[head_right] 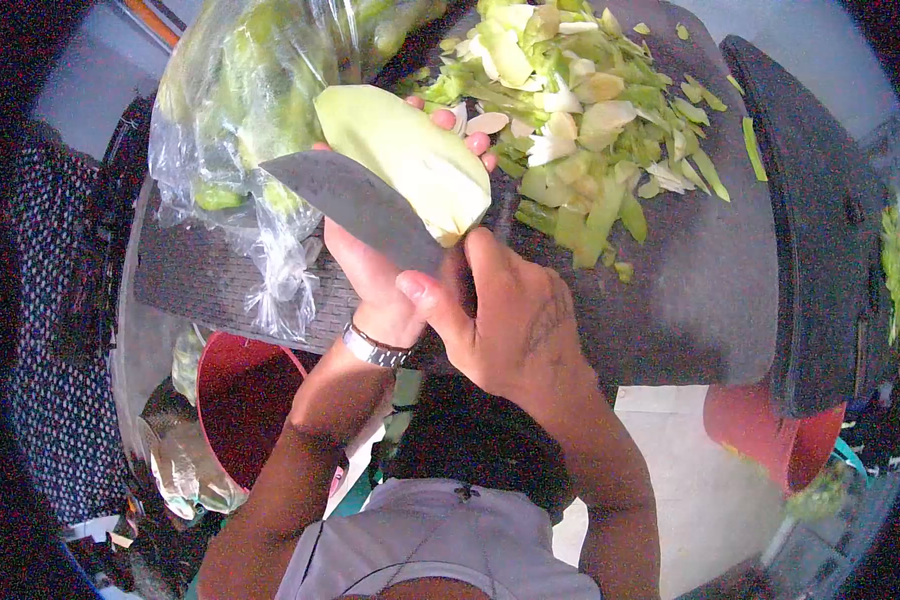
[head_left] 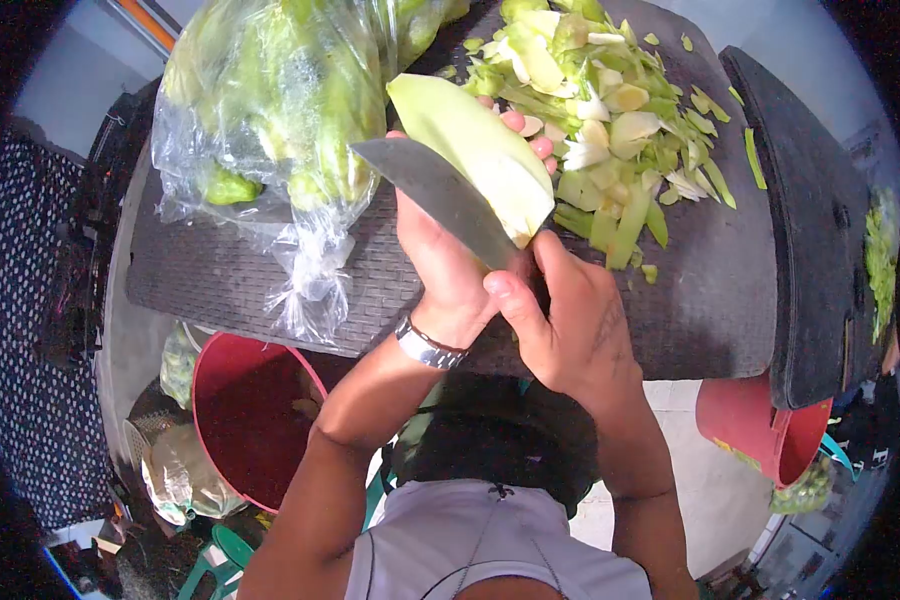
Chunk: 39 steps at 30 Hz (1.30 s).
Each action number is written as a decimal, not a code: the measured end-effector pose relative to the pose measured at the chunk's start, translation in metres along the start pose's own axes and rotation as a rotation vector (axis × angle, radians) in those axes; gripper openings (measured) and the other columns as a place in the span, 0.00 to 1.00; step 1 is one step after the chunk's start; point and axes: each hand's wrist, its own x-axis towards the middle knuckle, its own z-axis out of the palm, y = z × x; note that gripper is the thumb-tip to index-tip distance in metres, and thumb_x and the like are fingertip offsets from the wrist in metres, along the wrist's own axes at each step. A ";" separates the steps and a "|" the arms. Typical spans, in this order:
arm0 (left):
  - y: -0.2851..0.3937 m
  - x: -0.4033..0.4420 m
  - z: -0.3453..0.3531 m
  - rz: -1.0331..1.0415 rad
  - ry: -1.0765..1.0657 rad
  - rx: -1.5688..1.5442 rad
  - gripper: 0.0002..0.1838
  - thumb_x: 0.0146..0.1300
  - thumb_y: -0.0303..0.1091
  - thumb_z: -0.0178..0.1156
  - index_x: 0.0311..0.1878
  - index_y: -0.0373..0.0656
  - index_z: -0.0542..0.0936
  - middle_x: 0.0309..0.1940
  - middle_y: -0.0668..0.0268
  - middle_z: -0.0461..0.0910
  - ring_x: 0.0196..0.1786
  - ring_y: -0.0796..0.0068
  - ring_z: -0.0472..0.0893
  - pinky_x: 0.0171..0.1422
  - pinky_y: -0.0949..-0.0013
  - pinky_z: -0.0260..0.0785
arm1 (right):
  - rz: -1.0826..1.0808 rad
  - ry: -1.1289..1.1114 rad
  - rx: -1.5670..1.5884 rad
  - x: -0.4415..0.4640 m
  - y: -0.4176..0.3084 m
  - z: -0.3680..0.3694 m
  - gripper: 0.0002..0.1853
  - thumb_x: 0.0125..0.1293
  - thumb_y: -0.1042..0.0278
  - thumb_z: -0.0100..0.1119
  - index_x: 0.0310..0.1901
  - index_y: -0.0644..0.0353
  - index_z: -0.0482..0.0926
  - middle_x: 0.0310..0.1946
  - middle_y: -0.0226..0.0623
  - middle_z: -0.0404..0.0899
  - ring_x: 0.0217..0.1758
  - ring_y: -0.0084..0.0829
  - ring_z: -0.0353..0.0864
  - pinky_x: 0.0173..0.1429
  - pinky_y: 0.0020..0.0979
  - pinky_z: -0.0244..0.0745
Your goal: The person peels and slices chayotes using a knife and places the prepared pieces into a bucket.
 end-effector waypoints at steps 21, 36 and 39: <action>-0.003 -0.020 0.015 0.013 0.007 0.036 0.47 0.73 0.73 0.40 0.76 0.38 0.63 0.65 0.48 0.74 0.63 0.42 0.77 0.71 0.42 0.70 | 0.043 0.029 0.154 -0.006 0.001 -0.010 0.42 0.71 0.48 0.67 0.71 0.69 0.57 0.45 0.60 0.84 0.46 0.54 0.89 0.49 0.43 0.81; -0.010 -0.025 0.010 0.111 0.118 0.098 0.38 0.78 0.68 0.40 0.65 0.39 0.71 0.55 0.51 0.81 0.60 0.47 0.80 0.67 0.49 0.74 | 0.117 -0.052 0.068 -0.005 0.003 -0.015 0.41 0.69 0.47 0.68 0.70 0.65 0.60 0.42 0.58 0.84 0.44 0.56 0.89 0.46 0.45 0.81; -0.013 -0.026 0.013 0.147 0.140 0.116 0.37 0.78 0.66 0.39 0.65 0.39 0.71 0.55 0.51 0.81 0.59 0.47 0.80 0.66 0.50 0.74 | 0.105 -0.031 0.043 -0.007 0.004 -0.014 0.40 0.69 0.47 0.68 0.70 0.65 0.60 0.42 0.59 0.84 0.44 0.58 0.89 0.46 0.47 0.82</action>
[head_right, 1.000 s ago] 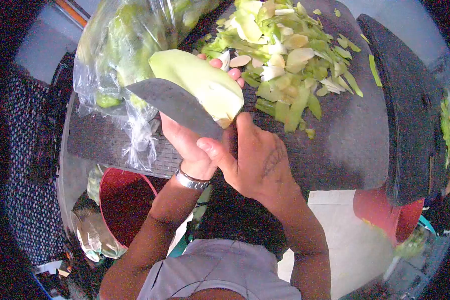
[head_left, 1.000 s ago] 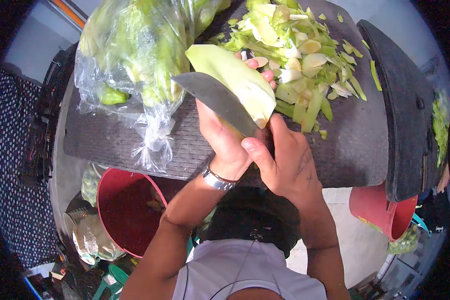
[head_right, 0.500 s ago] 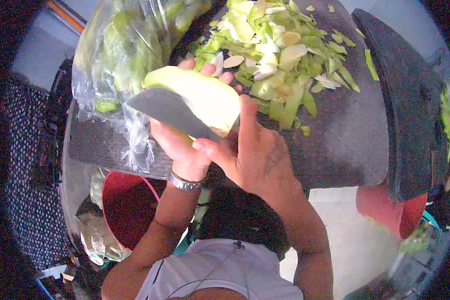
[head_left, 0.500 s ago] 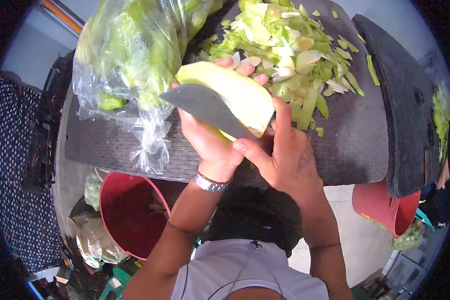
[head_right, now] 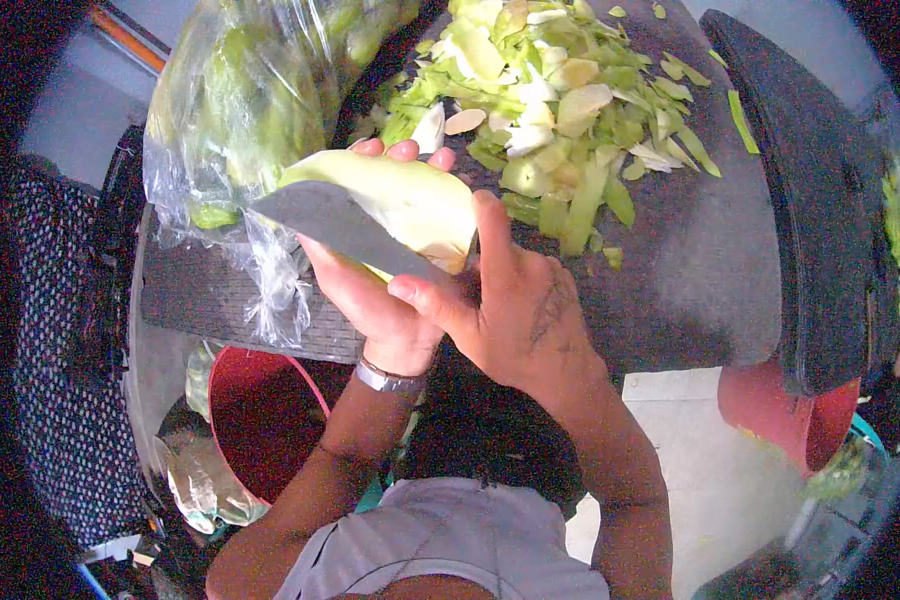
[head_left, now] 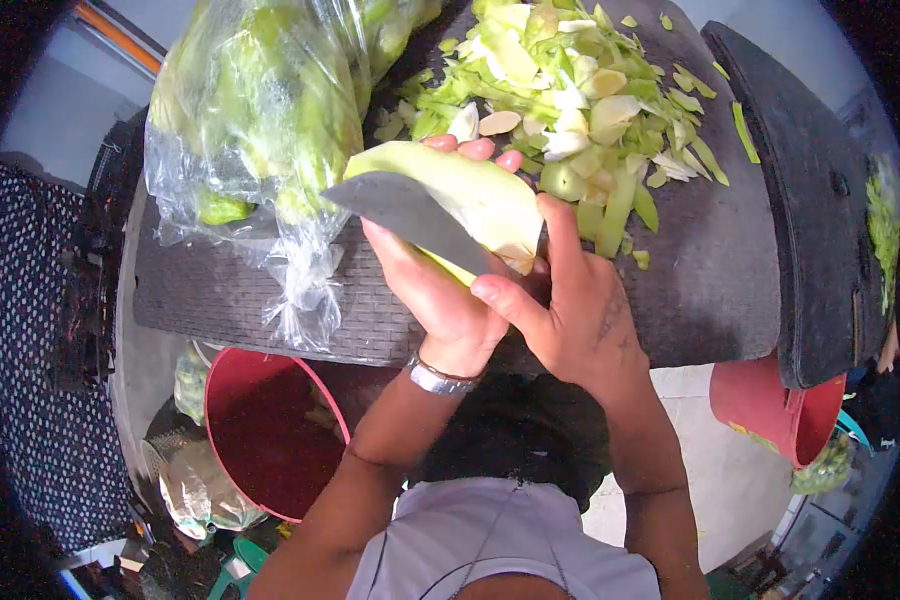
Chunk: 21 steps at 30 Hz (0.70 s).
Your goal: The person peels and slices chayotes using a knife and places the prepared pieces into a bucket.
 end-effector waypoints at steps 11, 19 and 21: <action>-0.006 -0.012 -0.001 0.052 -0.196 0.030 0.45 0.74 0.72 0.44 0.77 0.41 0.60 0.66 0.49 0.73 0.69 0.47 0.73 0.76 0.48 0.66 | -0.095 0.019 0.005 -0.004 0.010 -0.005 0.38 0.70 0.49 0.67 0.70 0.63 0.61 0.41 0.55 0.85 0.41 0.51 0.90 0.44 0.44 0.82; 0.011 -0.012 -0.002 -0.007 -0.352 0.685 0.67 0.46 0.39 0.87 0.82 0.45 0.49 0.79 0.52 0.58 0.75 0.55 0.68 0.76 0.51 0.68 | 0.338 -0.177 0.512 -0.002 -0.002 -0.025 0.33 0.78 0.37 0.52 0.63 0.64 0.69 0.41 0.59 0.86 0.52 0.54 0.89 0.53 0.46 0.79; 0.010 -0.008 -0.004 0.001 -0.375 0.695 0.68 0.46 0.40 0.87 0.83 0.45 0.48 0.78 0.52 0.60 0.74 0.56 0.70 0.75 0.51 0.69 | 0.364 -0.191 0.540 -0.003 -0.001 -0.028 0.33 0.79 0.36 0.48 0.63 0.63 0.69 0.43 0.59 0.85 0.54 0.53 0.88 0.55 0.46 0.78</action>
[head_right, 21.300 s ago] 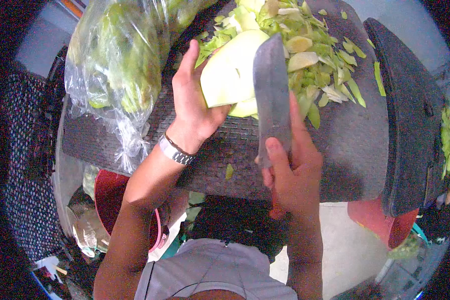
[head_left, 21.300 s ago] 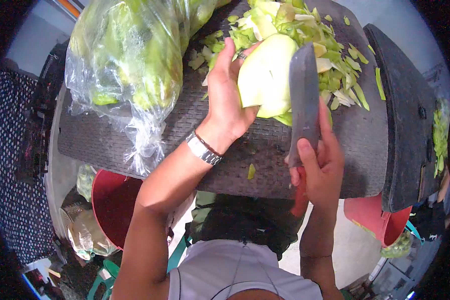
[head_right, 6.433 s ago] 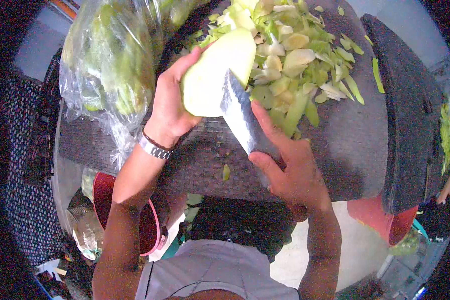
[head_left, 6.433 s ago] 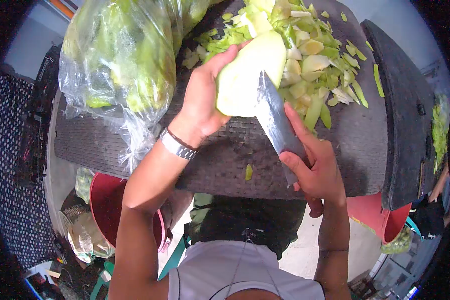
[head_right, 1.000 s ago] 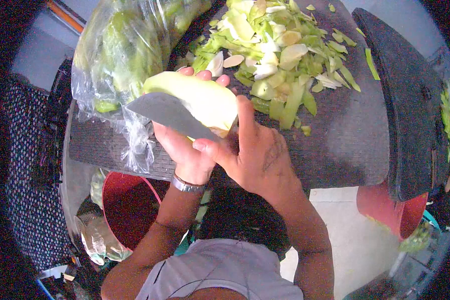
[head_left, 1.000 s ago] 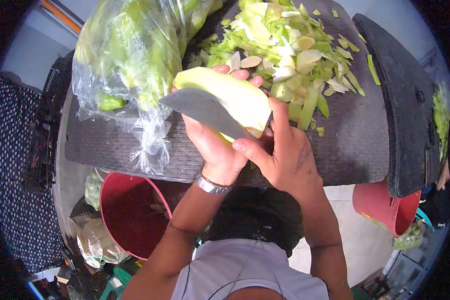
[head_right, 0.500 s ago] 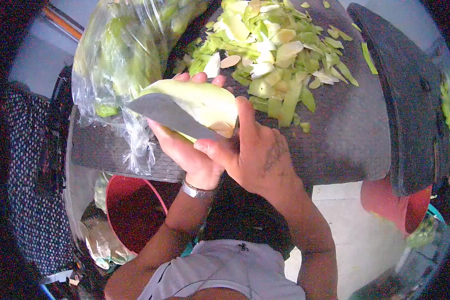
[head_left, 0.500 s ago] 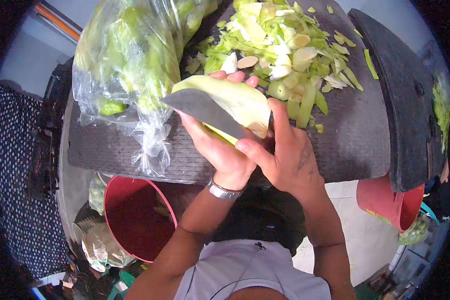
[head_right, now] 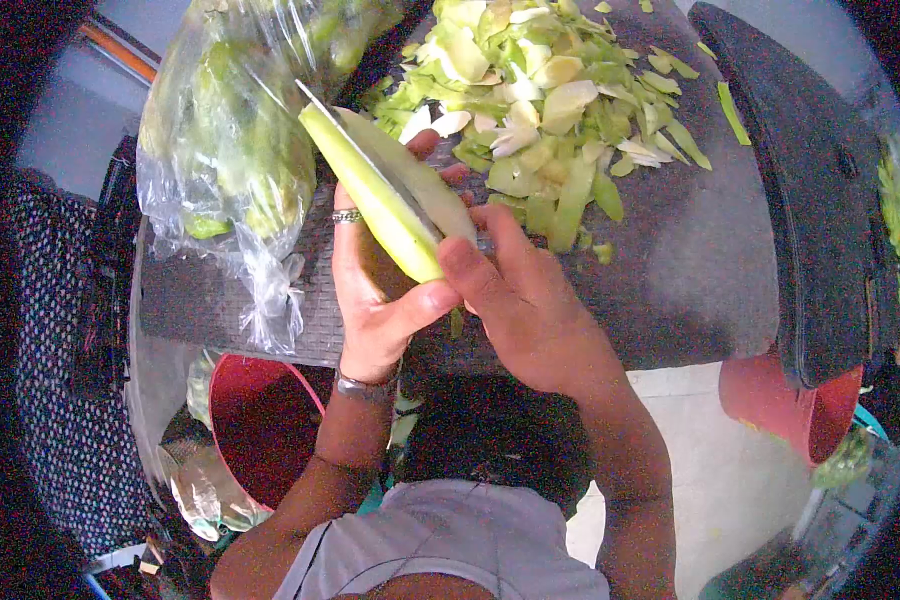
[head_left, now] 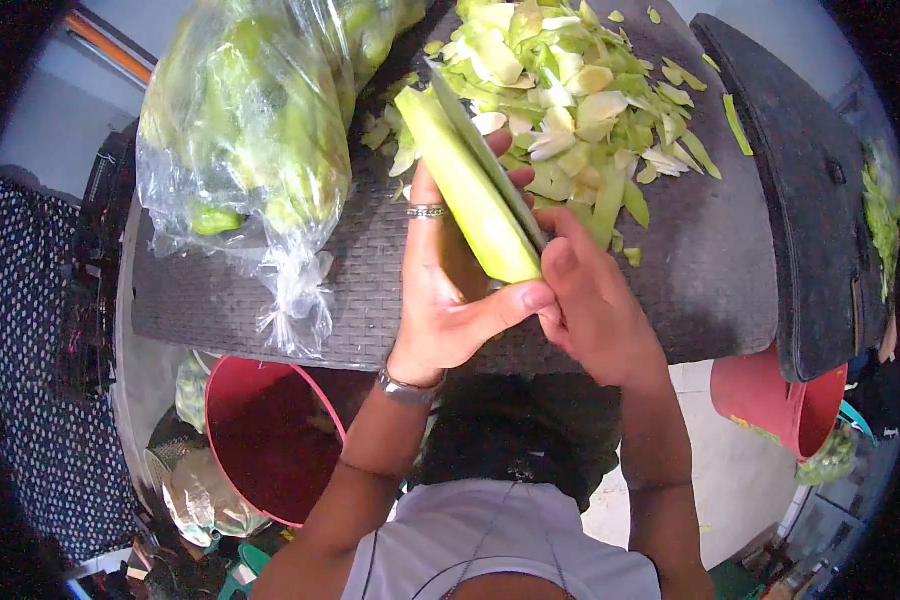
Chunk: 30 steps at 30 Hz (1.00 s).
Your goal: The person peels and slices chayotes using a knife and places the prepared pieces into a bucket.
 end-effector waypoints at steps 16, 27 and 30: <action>-0.006 0.005 -0.005 -0.065 -0.058 -0.095 0.66 0.42 0.28 0.77 0.83 0.43 0.45 0.71 0.51 0.67 0.69 0.57 0.75 0.73 0.51 0.72 | -0.165 -0.029 -0.221 -0.002 0.011 0.001 0.35 0.83 0.37 0.35 0.70 0.65 0.57 0.40 0.70 0.81 0.49 0.75 0.80 0.52 0.60 0.74; -0.002 0.016 -0.022 -0.354 0.082 -0.461 0.45 0.60 0.43 0.66 0.77 0.37 0.61 0.71 0.42 0.70 0.71 0.34 0.73 0.76 0.39 0.68 | 0.112 -0.389 0.243 -0.004 0.015 -0.043 0.41 0.75 0.24 0.41 0.68 0.56 0.67 0.28 0.28 0.73 0.18 0.16 0.70 0.20 0.20 0.64; -0.006 0.019 -0.025 -0.392 0.276 -0.603 0.33 0.77 0.54 0.55 0.73 0.38 0.70 0.65 0.49 0.79 0.65 0.46 0.80 0.72 0.46 0.73 | 0.100 -0.214 0.297 -0.014 0.015 -0.040 0.37 0.78 0.29 0.41 0.65 0.58 0.73 0.30 0.30 0.75 0.16 0.18 0.69 0.19 0.22 0.66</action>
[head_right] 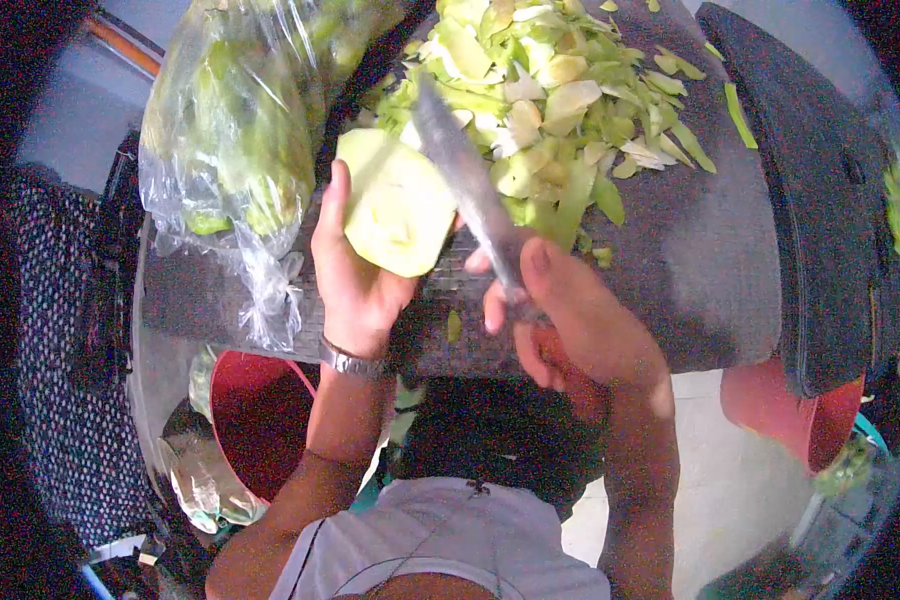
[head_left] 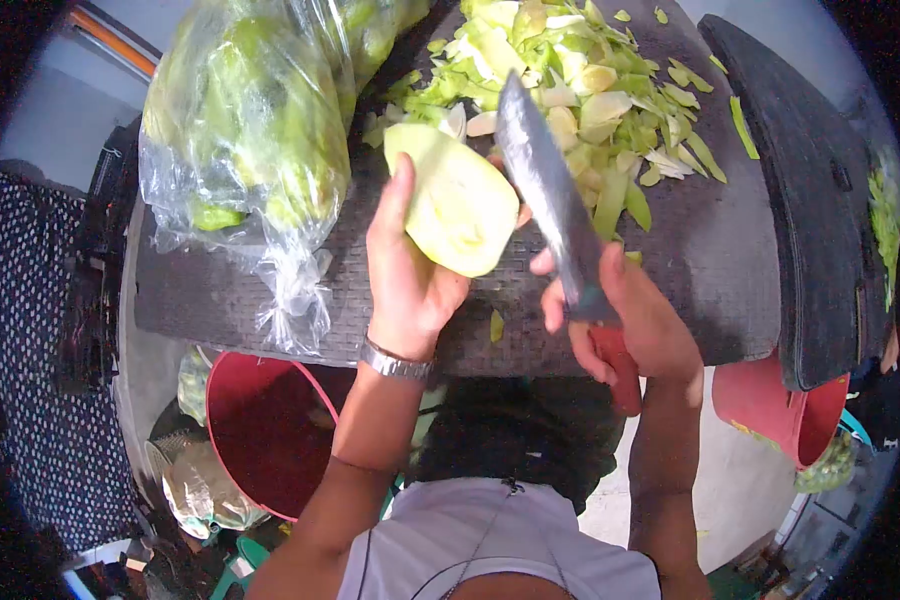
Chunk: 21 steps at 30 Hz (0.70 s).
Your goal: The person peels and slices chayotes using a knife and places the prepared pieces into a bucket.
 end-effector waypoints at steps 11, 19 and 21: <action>0.000 -0.001 -0.006 -0.100 0.086 -0.154 0.27 0.77 0.53 0.54 0.67 0.42 0.76 0.60 0.61 0.83 0.60 0.63 0.84 0.67 0.56 0.77 | -0.156 0.410 -0.265 0.012 0.004 0.042 0.11 0.82 0.63 0.50 0.53 0.63 0.73 0.22 0.33 0.76 0.15 0.22 0.75 0.19 0.27 0.69; -0.002 -0.003 0.000 -0.047 0.103 -0.063 0.26 0.79 0.51 0.53 0.67 0.42 0.76 0.60 0.61 0.84 0.59 0.64 0.85 0.66 0.57 0.77 | -0.155 0.421 -0.288 0.017 0.008 0.045 0.10 0.83 0.65 0.48 0.52 0.63 0.72 0.21 0.30 0.71 0.14 0.20 0.72 0.18 0.26 0.68; -0.001 -0.005 0.001 -0.044 0.088 -0.056 0.26 0.79 0.51 0.53 0.67 0.42 0.76 0.60 0.62 0.84 0.59 0.64 0.85 0.66 0.57 0.77 | -0.183 0.427 -0.320 0.019 0.013 0.044 0.10 0.83 0.65 0.48 0.51 0.63 0.72 0.21 0.30 0.72 0.14 0.20 0.72 0.18 0.26 0.67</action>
